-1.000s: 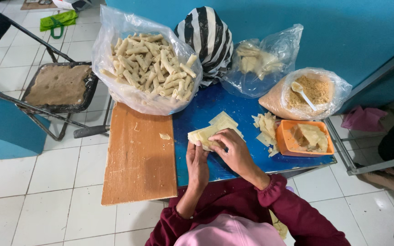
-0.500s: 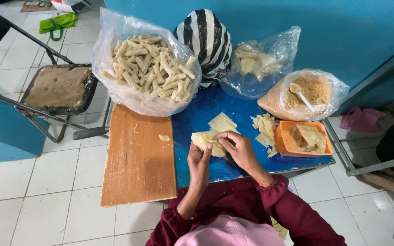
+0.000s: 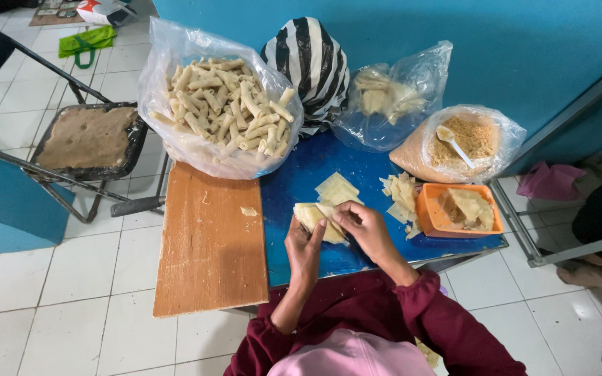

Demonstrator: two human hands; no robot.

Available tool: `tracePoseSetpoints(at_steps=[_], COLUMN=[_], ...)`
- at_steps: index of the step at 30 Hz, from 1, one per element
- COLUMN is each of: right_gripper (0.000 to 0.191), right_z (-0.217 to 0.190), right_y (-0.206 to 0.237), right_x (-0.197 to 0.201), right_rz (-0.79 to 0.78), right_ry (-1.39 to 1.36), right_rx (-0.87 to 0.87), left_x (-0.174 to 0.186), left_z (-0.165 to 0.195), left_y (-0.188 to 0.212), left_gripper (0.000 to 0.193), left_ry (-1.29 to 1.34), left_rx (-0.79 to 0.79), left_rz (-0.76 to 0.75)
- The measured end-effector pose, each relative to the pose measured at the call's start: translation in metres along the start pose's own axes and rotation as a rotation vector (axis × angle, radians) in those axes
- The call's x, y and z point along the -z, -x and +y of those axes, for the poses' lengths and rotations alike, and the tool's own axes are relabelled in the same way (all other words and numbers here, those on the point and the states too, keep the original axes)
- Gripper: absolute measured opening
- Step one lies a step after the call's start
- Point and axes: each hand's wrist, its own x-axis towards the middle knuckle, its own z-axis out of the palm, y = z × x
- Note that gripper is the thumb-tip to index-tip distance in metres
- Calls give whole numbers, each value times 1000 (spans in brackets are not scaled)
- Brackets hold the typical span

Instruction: The person cuts pieces of dough sheet into smaller pieces with a knife on a blue table, arranges the cut pieces, and places them into an orange container. They occasionally scoop powder from a plastic bag with a spoon and take new dough pieces from a bag to continue cutting.

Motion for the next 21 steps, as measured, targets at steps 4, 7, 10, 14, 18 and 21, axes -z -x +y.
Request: tracePoseSetpoints(at_steps=[4, 7, 10, 14, 18, 21], right_gripper=[11, 11, 11, 17, 32, 32], right_z=[12, 15, 15, 6, 3, 9], right_y=[-4, 0, 3, 8, 12, 11], right_x=[12, 9, 7, 6, -1, -6], right_rz=[-69, -60, -47, -23, 29, 69], right_ry=[-459, -534, -638, -692, -690, -709], right_rx=[-84, -192, -210, -256, -232, -161], left_x=[-2, -7, -11, -17, -19, -18], left_z=[4, 7, 13, 20, 25, 22], left_y=[0, 0, 0, -1, -4, -5], left_gripper=[29, 30, 34, 38, 38, 39], left_ry=[-32, -205, -272, -274, -295, -299], left_rx=[0, -7, -36, -122, -116, -122], left_rz=[-8, 13, 15, 3, 2, 0])
